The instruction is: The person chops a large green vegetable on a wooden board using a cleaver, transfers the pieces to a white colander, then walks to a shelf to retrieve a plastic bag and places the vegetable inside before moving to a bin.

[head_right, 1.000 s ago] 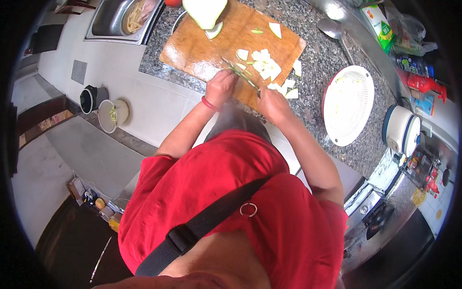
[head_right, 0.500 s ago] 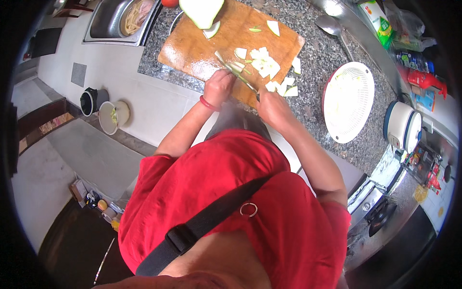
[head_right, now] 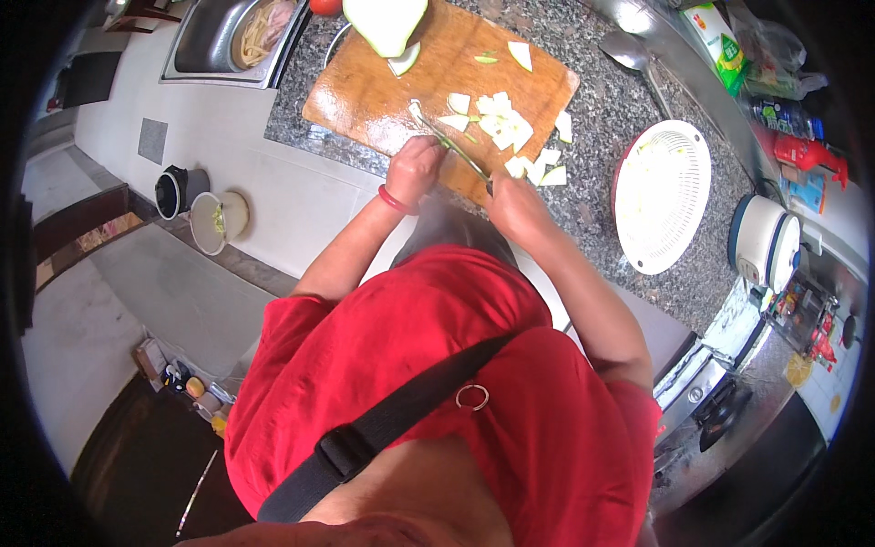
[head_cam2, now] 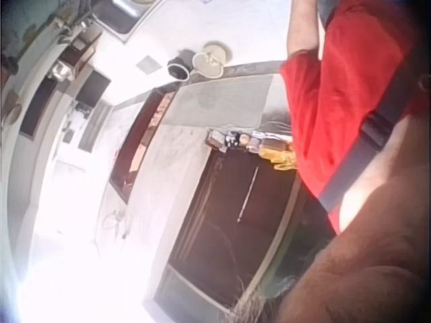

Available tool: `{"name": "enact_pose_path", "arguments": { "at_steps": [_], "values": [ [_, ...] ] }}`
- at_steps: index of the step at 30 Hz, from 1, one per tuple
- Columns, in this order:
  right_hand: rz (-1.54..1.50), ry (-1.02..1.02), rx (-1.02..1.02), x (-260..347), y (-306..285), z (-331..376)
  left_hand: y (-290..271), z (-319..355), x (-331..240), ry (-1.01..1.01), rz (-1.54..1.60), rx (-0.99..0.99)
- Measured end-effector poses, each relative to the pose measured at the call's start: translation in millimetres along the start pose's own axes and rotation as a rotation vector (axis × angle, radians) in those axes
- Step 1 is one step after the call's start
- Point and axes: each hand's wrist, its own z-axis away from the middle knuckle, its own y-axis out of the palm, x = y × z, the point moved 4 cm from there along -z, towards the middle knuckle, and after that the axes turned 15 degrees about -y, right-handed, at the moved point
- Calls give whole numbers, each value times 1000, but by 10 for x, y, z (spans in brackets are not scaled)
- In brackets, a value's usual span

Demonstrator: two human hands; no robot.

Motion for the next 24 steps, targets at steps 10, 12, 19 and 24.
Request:
{"name": "enact_pose_path", "arguments": {
  "at_steps": [10, 12, 19, 24],
  "values": [
    [-30, 36, 34, 86, -79, 81, 2, 44, 64, -17, -11, 28],
    [-21, 41, 53, 50, -28, 91, -3, 47, 64, -19, -13, 46],
    [-30, 12, 40, 95, -74, 125, -3, 66, 83, 15, -31, 32],
    [-5, 71, 56, -8, 57, 94, -15, 56, 47, 8, -33, 42]
  ]
}}
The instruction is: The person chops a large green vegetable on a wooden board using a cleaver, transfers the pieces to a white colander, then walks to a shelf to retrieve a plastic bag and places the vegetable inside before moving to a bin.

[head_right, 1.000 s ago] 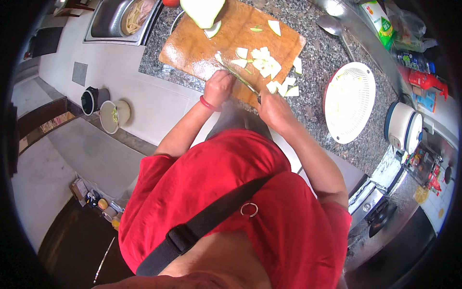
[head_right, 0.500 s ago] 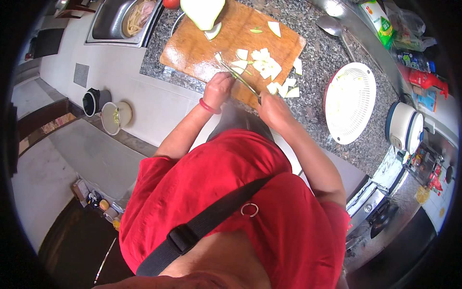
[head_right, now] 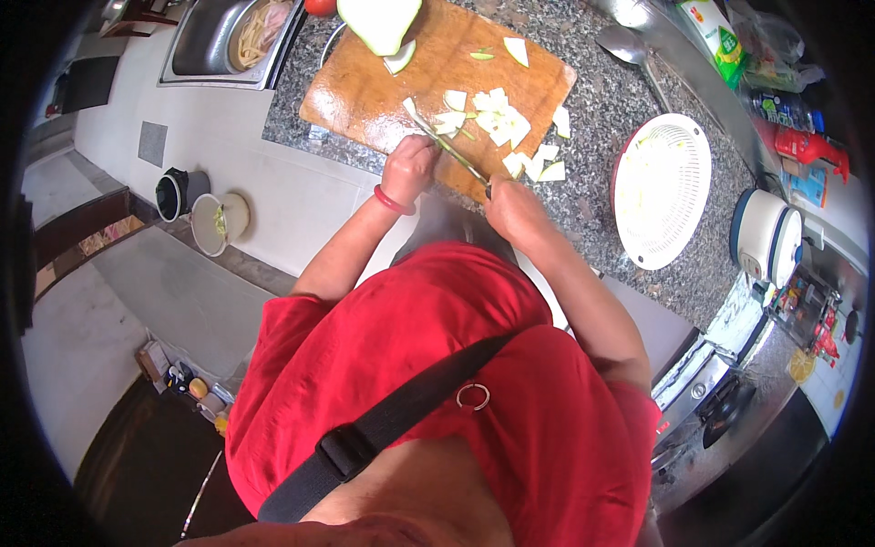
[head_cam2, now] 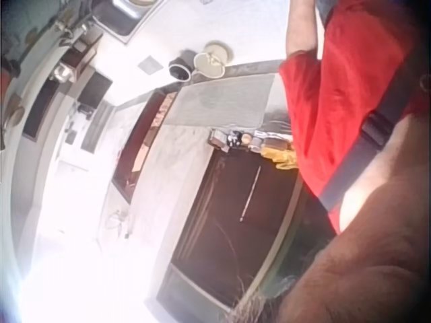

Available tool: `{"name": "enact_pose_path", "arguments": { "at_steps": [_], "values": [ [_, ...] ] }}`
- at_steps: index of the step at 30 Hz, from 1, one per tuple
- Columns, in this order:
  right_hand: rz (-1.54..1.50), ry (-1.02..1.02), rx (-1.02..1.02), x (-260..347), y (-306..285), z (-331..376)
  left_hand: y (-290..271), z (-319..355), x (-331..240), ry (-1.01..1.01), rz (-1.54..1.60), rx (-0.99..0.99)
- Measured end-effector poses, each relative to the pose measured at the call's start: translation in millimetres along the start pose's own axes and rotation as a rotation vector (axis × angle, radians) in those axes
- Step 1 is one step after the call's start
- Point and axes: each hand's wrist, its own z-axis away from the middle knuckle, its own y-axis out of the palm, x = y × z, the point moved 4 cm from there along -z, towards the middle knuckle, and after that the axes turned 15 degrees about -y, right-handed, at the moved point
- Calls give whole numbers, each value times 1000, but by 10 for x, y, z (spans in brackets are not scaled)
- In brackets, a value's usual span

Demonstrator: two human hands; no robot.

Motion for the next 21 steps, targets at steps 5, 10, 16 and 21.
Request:
{"name": "enact_pose_path", "arguments": {
  "at_steps": [5, 10, 16, 21],
  "values": [
    [-9, -7, -1, 87, -86, 68, 8, 6, 23, 20, -1, -14],
    [-22, -7, -2, 64, -49, 27, 19, 36, 46, 20, -2, 9],
    [-14, -16, -10, 8, 16, 60, 8, 26, 35, 37, 2, 8],
    [-32, -22, -13, 78, -30, 90, -5, 33, 40, 49, -5, -12]
  ]
}}
